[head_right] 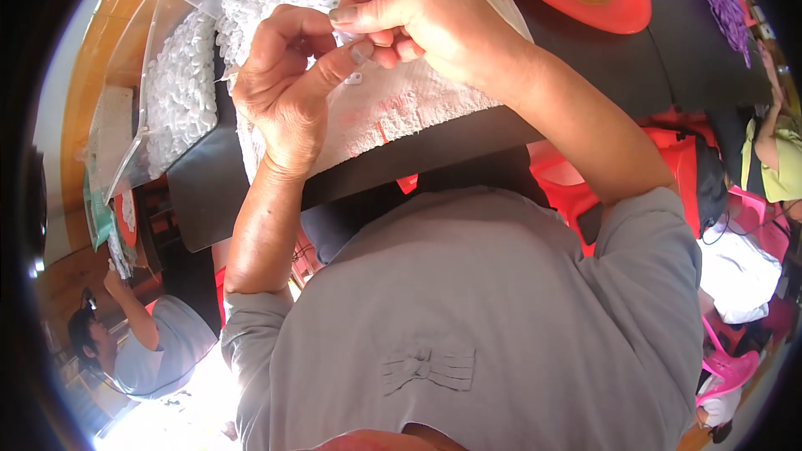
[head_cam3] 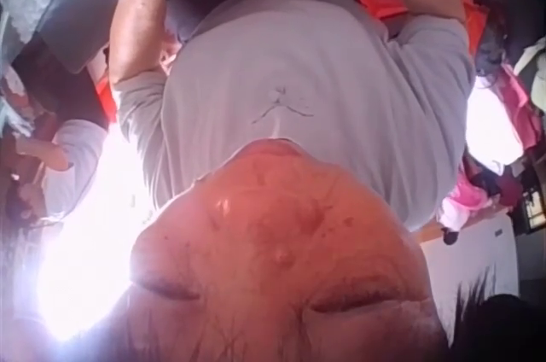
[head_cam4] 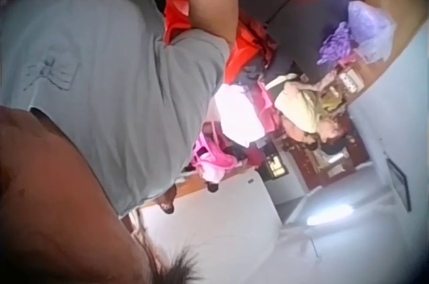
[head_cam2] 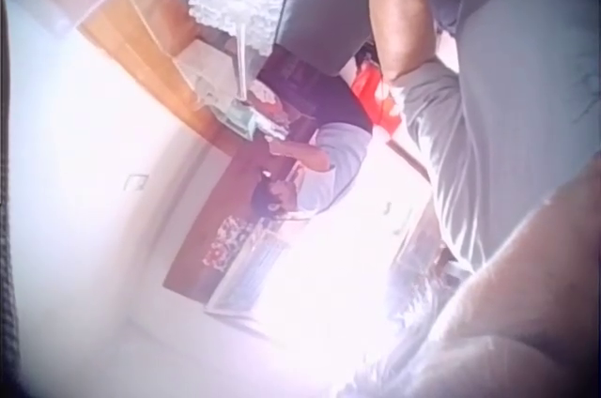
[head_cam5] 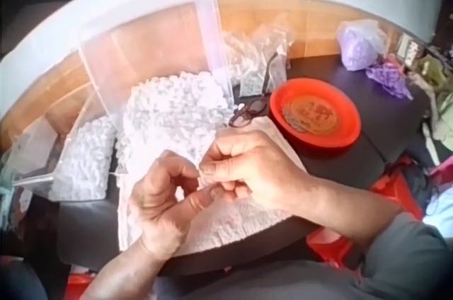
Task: Assembling or inspecting small white plastic components on a workbench in a manufacturing setting.
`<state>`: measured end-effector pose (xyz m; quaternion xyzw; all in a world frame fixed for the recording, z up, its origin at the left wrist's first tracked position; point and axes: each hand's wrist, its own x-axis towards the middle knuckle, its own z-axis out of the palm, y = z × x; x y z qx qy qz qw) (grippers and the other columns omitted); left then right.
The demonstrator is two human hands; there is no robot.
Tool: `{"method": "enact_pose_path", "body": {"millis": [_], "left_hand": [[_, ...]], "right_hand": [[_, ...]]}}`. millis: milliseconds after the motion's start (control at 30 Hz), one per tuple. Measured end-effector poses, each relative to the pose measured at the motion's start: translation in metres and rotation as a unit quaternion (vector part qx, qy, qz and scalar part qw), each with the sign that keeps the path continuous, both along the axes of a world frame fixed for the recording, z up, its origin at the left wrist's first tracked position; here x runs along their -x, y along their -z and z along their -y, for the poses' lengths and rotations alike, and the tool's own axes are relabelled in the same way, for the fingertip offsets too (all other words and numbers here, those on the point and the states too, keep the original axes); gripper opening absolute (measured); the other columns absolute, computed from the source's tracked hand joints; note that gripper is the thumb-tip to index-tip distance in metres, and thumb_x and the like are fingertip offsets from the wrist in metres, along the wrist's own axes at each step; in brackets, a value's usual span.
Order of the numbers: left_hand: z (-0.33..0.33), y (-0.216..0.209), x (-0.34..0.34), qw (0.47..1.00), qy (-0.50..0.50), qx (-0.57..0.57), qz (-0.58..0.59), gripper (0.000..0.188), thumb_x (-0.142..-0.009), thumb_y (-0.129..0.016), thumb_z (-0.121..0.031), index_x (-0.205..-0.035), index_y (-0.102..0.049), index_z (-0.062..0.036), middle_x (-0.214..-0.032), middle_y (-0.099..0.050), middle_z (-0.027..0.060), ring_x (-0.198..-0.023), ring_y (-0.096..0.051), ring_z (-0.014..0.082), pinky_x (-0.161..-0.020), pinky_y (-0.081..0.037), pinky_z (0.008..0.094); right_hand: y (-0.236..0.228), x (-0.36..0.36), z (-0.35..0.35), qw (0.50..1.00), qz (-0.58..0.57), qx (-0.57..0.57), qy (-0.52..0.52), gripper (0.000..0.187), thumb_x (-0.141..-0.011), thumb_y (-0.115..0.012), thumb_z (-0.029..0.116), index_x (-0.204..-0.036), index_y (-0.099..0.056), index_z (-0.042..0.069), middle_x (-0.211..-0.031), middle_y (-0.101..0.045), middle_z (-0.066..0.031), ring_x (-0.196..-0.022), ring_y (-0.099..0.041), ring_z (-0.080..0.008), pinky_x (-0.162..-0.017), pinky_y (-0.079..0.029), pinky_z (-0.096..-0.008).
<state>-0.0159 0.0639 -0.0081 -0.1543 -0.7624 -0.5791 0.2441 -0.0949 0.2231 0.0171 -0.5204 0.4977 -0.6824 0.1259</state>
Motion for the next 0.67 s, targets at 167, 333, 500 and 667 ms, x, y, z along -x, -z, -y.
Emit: {"method": "enact_pose_path", "body": {"millis": [167,333,500,667], "left_hand": [[-0.019,0.001,-0.004,0.967,0.141,0.145,-0.155,0.024,-0.075,-0.065,0.013,-0.091,-0.054,-0.001,-0.08,-0.055,0.0036,-0.074,-0.055,0.0109,-0.068,-0.048,0.0238],[-0.006,-0.029,-0.013,0.994,-0.05,-0.092,0.028,0.017,-0.081,-0.071,-0.001,-0.09,-0.057,-0.001,-0.077,-0.064,0.0036,-0.068,-0.058,0.0076,-0.062,-0.047,0.0219],[0.005,-0.07,-0.042,0.985,0.056,-0.151,0.064,0.024,-0.082,-0.076,-0.013,-0.098,-0.065,0.0008,-0.083,-0.068,0.0067,-0.066,-0.059,0.0097,-0.056,-0.047,0.0206],[0.03,-0.082,-0.081,0.979,0.135,0.027,-0.15,0.013,-0.09,-0.058,0.008,-0.101,-0.055,0.0018,-0.088,-0.065,0.0101,-0.079,-0.065,0.0156,-0.072,-0.056,0.0264]], "right_hand": [[-0.002,0.008,-0.01,0.952,0.274,-0.09,0.105,0.019,-0.092,-0.061,0.021,-0.098,-0.063,0.003,-0.076,-0.056,0.0019,-0.071,-0.055,-0.0052,-0.058,-0.04,-0.0187],[-0.01,-0.007,-0.003,0.963,0.172,-0.135,0.156,0.016,-0.093,-0.057,0.016,-0.101,-0.064,0.003,-0.082,-0.061,-0.001,-0.07,-0.057,-0.0077,-0.059,-0.042,-0.0189],[-0.037,-0.03,-0.009,0.969,0.206,-0.128,0.056,0.023,-0.094,-0.051,0.014,-0.108,-0.059,-0.002,-0.082,-0.062,-0.0052,-0.069,-0.061,-0.0133,-0.055,-0.041,-0.02],[-0.061,-0.058,0.013,0.952,0.251,-0.163,-0.068,0.031,-0.096,-0.053,0.023,-0.114,-0.056,-0.001,-0.082,-0.061,-0.0076,-0.068,-0.061,-0.017,-0.052,-0.04,-0.0192]]}}
